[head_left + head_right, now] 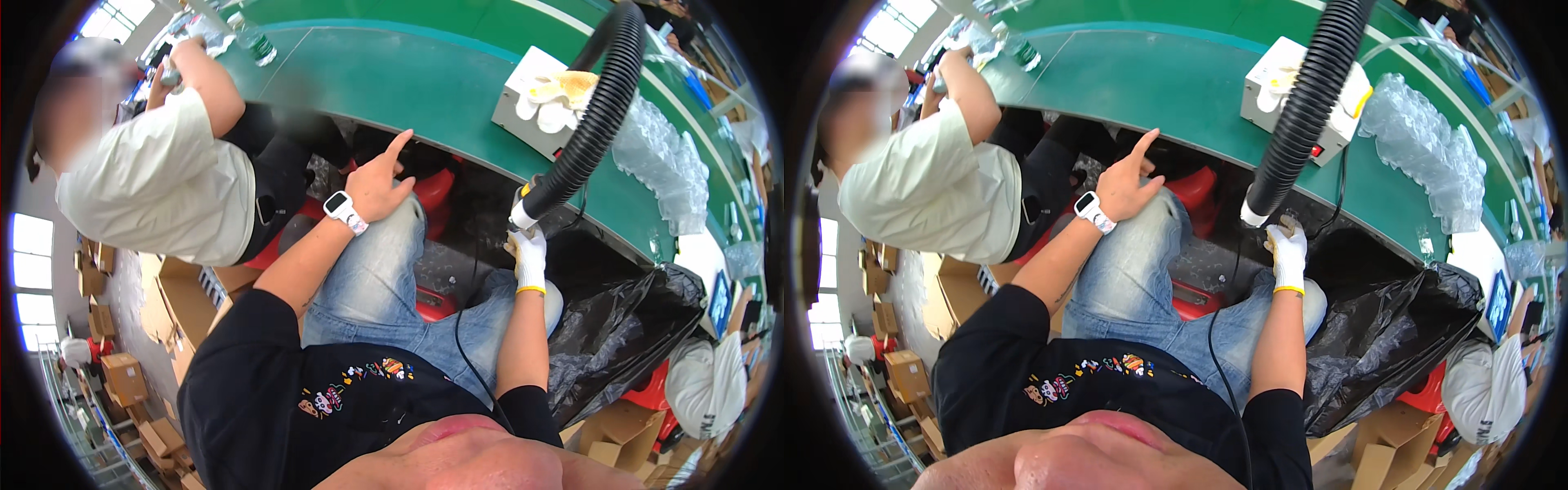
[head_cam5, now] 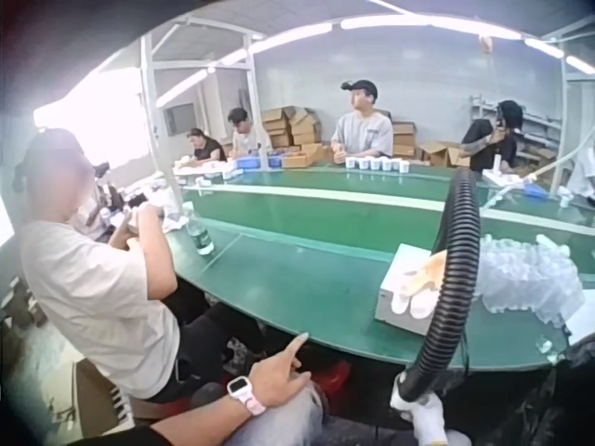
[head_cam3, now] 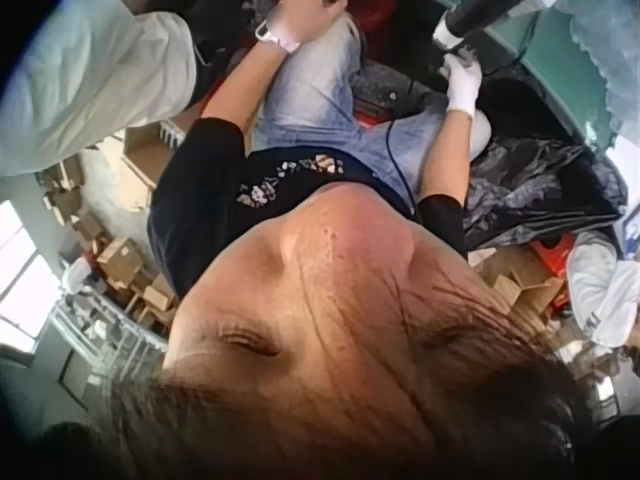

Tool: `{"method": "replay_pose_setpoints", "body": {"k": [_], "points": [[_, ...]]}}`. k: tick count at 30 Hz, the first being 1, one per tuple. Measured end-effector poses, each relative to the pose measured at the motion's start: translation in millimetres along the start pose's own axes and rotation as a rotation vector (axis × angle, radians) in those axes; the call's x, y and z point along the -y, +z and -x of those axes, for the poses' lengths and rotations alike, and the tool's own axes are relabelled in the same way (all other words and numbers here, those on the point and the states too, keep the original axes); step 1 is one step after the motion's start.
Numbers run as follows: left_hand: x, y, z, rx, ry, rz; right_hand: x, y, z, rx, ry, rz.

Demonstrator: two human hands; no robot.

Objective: Inspecting and packaging small plastic components at an assembly line station.

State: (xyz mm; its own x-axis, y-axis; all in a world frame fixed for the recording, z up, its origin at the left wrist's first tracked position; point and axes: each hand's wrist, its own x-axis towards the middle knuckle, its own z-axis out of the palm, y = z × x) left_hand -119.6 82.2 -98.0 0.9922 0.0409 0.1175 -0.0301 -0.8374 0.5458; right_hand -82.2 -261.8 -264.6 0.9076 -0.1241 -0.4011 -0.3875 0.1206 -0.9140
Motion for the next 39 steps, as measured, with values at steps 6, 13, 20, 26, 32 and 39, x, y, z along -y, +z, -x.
{"method": "replay_pose_setpoints", "body": {"k": [6, 13, 20, 26, 32, 39], "points": [[7.8, -55.5, -59.5, -0.402, 0.267, -0.316, -13.7, -4.0, -14.8, 0.059, 0.041, 0.009], [31.6, -42.3, -189.3, -0.306, 0.134, -0.701, -1.4, 7.8, -14.7, 0.043, 0.059, 0.051], [85.6, -18.2, -220.3, -0.02, 0.035, -0.589, 0.8, 5.6, -11.8, 0.031, 0.026, 0.147], [121.8, -7.9, -236.7, -0.075, 0.052, -0.698, 2.3, 11.5, -10.2, 0.001, 0.031, 0.241], [128.3, -7.2, -243.6, 0.07, 0.026, -0.928, -7.0, 9.5, -11.5, 0.012, 0.019, 0.2], [111.6, -5.6, -242.9, 0.006, -0.047, -0.807, -12.9, 12.6, -9.2, -0.055, -0.063, 0.339]]}}
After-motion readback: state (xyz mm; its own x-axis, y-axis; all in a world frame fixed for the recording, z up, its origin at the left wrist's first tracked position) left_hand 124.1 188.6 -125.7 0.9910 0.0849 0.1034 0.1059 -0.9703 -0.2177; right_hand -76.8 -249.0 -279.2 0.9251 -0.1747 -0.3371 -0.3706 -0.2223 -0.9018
